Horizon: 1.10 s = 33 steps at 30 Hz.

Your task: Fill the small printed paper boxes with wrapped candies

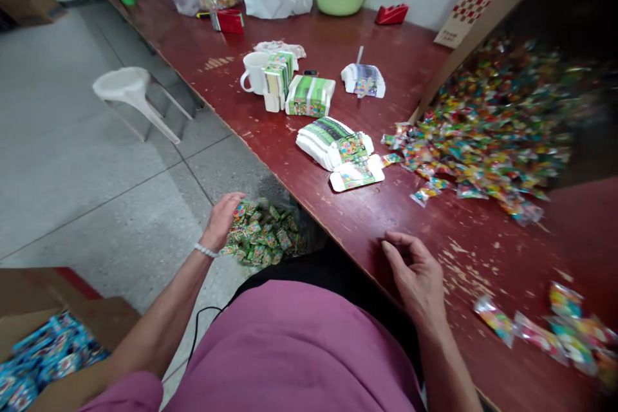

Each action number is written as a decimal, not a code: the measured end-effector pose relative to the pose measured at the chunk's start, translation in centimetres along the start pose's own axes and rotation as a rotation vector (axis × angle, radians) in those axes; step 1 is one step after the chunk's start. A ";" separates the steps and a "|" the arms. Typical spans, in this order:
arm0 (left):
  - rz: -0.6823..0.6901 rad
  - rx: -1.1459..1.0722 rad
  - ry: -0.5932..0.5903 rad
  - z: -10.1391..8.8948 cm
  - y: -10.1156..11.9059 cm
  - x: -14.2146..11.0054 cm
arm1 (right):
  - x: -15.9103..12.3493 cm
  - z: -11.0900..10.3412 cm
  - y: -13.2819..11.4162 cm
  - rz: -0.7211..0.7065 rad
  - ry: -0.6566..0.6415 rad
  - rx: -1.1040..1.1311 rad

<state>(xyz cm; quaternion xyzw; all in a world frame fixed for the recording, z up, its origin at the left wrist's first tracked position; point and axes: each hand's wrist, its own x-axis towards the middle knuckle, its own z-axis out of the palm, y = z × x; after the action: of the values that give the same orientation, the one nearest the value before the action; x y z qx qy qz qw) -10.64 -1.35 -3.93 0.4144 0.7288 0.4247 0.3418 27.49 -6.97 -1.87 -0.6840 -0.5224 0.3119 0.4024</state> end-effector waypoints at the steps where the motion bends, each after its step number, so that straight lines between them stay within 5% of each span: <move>1: -0.002 0.041 0.002 -0.3 -0.5 0.3 | 0.0 0.0 0.0 0.006 0.003 0.002; 5: -0.002 0.157 0.009 -1.6 -1.0 0.6 | -0.1 -0.3 0.3 -0.006 0.006 -0.004; 10: 0.170 0.160 0.086 -1.1 3.2 0.3 | 0.1 -0.3 0.9 -0.048 0.015 -0.087; 14: 0.346 0.139 0.035 2.8 8.3 -0.3 | 0.2 0.0 1.1 -0.060 0.032 -0.134; 16: 0.554 0.188 -0.066 5.5 10.4 -0.8 | 0.1 0.1 1.0 -0.081 0.030 -0.127; 21: 0.865 0.554 -0.225 11.5 13.6 -2.1 | 0.0 0.5 0.3 -0.180 0.029 -0.114; 27: 0.857 0.939 -0.257 15.5 14.8 -2.4 | 0.0 0.6 0.1 -0.235 0.045 -0.145; 33: 0.766 1.000 -0.302 17.1 14.8 -1.4 | 0.1 0.7 0.2 -0.266 0.031 -0.121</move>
<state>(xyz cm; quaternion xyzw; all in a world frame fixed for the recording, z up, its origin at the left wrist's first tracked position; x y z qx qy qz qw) 9.08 7.50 2.70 0.8096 0.5828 0.0629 0.0306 27.07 -6.77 -2.40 -0.6364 -0.6199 0.2132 0.4065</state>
